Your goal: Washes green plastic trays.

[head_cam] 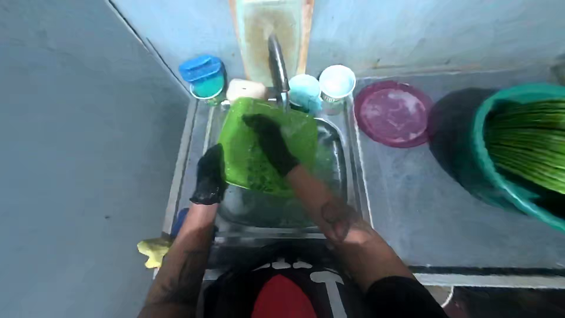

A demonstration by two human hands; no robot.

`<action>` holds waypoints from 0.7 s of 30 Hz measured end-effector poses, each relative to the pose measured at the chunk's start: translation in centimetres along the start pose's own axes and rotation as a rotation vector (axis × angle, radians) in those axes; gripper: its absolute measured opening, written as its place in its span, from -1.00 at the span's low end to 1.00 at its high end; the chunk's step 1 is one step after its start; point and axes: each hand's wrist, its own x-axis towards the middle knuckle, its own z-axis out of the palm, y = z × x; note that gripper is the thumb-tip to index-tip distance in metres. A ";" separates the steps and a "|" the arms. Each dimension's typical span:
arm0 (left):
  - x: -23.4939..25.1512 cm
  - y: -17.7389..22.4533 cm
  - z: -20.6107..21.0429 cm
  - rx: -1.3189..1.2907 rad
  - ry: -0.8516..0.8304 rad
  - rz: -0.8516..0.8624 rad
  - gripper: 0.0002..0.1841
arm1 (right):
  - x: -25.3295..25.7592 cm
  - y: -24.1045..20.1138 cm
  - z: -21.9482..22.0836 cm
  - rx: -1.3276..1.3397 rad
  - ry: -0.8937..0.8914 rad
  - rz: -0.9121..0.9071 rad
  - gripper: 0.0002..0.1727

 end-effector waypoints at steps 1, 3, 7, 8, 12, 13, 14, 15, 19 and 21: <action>-0.4 -0.5 1.3 -0.127 -0.031 0.011 -0.56 | -0.9 0.7 1.5 -0.224 -0.079 -0.061 -0.55; -0.9 -1.7 3.2 -0.446 -0.167 0.022 -0.57 | -3.7 3.1 3.5 -0.535 -0.159 -0.235 -0.41; -0.8 -3.5 3.5 -0.384 -0.136 -0.003 -0.55 | -8.2 6.4 -2.2 -0.812 -0.441 -0.387 -0.39; -0.4 -3.8 3.3 -0.391 -0.140 0.001 -0.55 | -8.4 7.3 -4.7 -0.858 -0.435 -0.332 -0.37; -1.1 -3.8 3.3 -0.107 -0.158 0.006 -0.54 | -5.3 8.7 -11.7 -1.002 -0.196 -0.003 -0.08; -1.5 -3.0 4.0 -0.085 -0.182 -0.021 -0.54 | -4.0 9.2 -11.7 -1.025 -0.132 0.010 -0.03; -2.0 -2.1 4.9 -0.083 -0.195 -0.035 -0.55 | -2.9 9.7 -11.0 -1.029 -0.078 0.003 -0.01; -2.4 -1.6 5.5 -0.023 -0.234 -0.010 -0.55 | -2.2 9.8 -9.8 -1.000 -0.035 -0.009 -0.02; -1.6 -1.9 7.3 0.041 -0.289 0.000 -0.45 | -3.6 8.1 -3.2 -0.831 -0.137 -0.131 -0.20; -0.8 -2.4 6.9 0.025 -0.240 -0.019 -0.52 | -6.6 6.5 -1.8 -0.753 -0.339 -0.203 -0.36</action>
